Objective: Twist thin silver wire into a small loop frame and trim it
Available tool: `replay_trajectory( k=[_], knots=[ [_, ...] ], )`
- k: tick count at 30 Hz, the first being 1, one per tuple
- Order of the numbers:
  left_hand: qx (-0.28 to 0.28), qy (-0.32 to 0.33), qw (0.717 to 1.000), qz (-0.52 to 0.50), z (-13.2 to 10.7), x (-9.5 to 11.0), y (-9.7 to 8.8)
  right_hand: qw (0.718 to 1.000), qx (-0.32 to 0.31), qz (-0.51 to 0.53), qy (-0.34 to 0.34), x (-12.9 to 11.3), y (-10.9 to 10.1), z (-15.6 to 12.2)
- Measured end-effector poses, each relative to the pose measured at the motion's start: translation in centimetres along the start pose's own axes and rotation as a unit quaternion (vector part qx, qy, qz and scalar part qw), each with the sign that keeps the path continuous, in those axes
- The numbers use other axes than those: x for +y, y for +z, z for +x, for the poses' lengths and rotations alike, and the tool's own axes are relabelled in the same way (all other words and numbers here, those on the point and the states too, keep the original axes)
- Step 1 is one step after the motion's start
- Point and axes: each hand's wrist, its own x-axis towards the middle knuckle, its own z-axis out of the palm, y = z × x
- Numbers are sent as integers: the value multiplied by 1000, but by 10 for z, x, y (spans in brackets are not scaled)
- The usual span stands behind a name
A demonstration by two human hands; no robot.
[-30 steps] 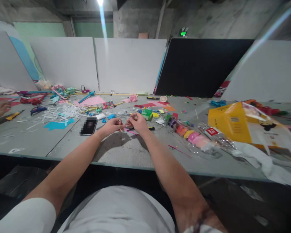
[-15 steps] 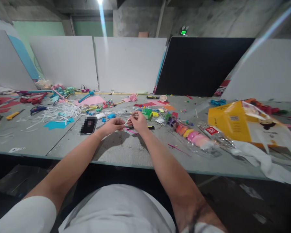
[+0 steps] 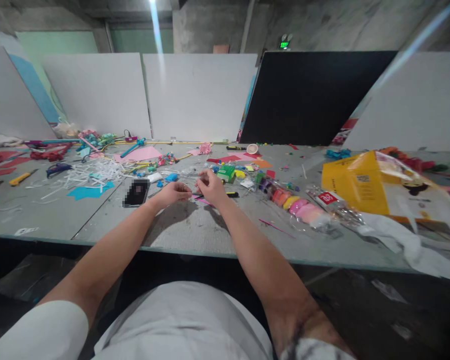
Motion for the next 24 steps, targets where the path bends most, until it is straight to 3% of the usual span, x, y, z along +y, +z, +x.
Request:
replay_trajectory(
  k=[11, 24],
  knots=[
    [45, -33, 996, -74, 4, -2, -1, 1000, -8, -18, 14, -2, 0, -1],
    [58, -12, 987, -147, 8, -3, 1, 991, 22, 85, 104, 5, 7, 4]
  ],
)
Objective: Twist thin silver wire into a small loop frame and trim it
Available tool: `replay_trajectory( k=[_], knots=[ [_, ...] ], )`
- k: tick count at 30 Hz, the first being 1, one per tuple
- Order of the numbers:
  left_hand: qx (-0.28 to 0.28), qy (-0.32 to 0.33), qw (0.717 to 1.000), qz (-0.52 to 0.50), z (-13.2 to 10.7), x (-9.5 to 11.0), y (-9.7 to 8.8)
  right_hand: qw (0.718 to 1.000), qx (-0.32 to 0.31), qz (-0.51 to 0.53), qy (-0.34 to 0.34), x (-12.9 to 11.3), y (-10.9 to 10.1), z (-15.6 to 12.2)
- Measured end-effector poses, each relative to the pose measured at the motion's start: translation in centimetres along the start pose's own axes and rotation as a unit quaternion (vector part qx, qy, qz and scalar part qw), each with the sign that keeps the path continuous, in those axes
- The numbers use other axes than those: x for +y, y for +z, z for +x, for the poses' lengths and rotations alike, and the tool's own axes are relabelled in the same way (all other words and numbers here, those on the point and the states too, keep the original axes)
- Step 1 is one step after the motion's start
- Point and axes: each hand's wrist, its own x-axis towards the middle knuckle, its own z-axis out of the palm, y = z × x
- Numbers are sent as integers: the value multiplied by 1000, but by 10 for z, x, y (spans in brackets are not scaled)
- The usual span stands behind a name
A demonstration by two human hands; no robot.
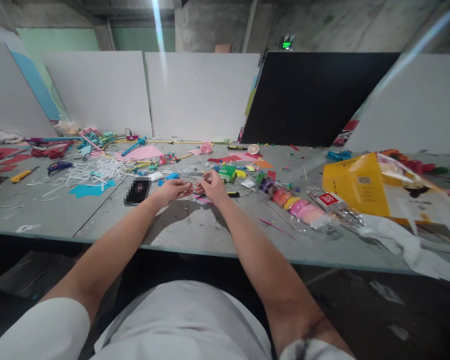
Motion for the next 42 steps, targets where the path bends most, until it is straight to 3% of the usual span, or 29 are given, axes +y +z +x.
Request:
replay_trajectory(
  k=[16, 42],
  knots=[
    [12, 96, 986, 138, -2, 6, -1, 998, 3, 30, 47, 0, 6, -1],
    [27, 124, 971, 201, -6, 10, 3, 995, 6, 42, 93, -7, 13, -7]
  ],
)
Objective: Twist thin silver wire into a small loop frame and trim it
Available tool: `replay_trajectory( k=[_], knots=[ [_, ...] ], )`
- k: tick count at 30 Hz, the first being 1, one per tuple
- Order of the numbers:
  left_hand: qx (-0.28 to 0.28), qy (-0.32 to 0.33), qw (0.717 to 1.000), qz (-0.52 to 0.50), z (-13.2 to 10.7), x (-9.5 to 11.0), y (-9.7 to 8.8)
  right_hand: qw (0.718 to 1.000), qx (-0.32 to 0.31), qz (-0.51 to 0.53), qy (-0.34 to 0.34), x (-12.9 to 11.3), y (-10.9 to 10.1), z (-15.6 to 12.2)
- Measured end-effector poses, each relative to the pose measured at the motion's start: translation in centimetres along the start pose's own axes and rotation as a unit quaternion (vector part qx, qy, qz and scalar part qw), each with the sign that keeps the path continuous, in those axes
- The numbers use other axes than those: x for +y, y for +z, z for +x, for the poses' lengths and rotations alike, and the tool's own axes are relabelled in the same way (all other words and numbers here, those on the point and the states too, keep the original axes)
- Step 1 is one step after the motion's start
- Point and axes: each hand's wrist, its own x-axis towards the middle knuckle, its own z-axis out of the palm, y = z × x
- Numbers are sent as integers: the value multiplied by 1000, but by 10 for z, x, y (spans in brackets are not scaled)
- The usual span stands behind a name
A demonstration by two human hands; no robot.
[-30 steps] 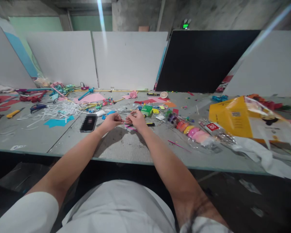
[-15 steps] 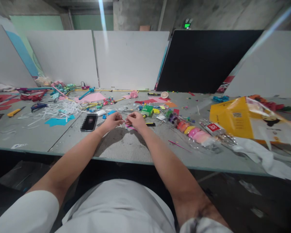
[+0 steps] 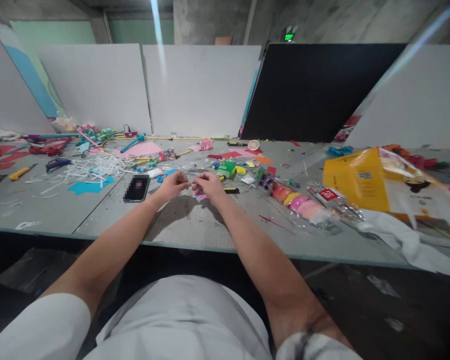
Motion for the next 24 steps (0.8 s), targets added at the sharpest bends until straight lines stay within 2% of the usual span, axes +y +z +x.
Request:
replay_trajectory(
  k=[5, 19, 24],
  knots=[
    [0, -3, 1000, 1, 0, -1, 0, 1000, 21, -1, -4, -1, -1, 0],
    [-23, 1, 1000, 11, 0, -3, 1, 999, 14, -30, -19, 0, -1, -2],
    [-1, 8, 1000, 22, 1, -3, 0, 999, 23, -27, -3, 3, -1, 1]
  ],
)
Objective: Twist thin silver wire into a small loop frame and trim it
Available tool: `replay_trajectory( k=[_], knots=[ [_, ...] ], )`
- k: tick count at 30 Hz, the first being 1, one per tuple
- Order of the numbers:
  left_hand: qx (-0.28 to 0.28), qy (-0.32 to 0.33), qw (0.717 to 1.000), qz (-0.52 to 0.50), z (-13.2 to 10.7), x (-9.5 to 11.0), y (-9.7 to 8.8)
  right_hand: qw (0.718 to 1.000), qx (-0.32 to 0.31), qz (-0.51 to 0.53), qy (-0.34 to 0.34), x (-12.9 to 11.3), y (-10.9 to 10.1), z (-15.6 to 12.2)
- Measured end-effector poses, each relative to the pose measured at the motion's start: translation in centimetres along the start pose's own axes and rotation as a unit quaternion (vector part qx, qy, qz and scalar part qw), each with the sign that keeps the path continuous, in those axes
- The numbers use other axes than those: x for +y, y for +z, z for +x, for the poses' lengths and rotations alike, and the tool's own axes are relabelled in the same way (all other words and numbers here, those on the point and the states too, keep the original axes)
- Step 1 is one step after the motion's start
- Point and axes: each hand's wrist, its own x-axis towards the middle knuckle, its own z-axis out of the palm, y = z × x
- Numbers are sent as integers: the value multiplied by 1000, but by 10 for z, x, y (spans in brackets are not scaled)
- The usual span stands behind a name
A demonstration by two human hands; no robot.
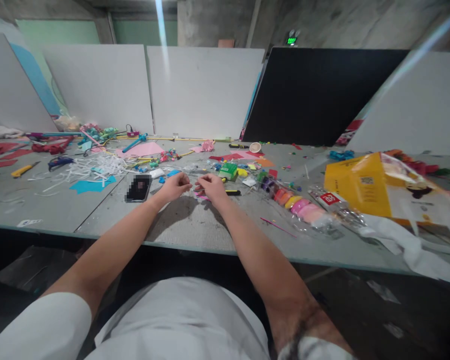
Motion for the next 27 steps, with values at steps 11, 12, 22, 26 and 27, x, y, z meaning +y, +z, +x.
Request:
replay_trajectory(
  k=[11, 12, 22, 26, 27],
  knots=[
    [21, -18, 999, -33, 0, 5, -2, 1000, -19, -3, 10, -3, -1, -3],
    [19, -23, 999, -44, -1, 6, -3, 1000, -21, -1, 7, -4, -1, -4],
    [-10, -129, 972, -198, -3, 8, -4, 997, -71, 31, -8, -14, -6, -8],
    [-31, -152, 953, -259, -5, 10, -5, 994, -90, 54, 4, -14, -8, -7],
    [-39, -158, 949, -270, -5, 11, -6, 994, -92, 59, 10, -14, -8, -7]
  ],
)
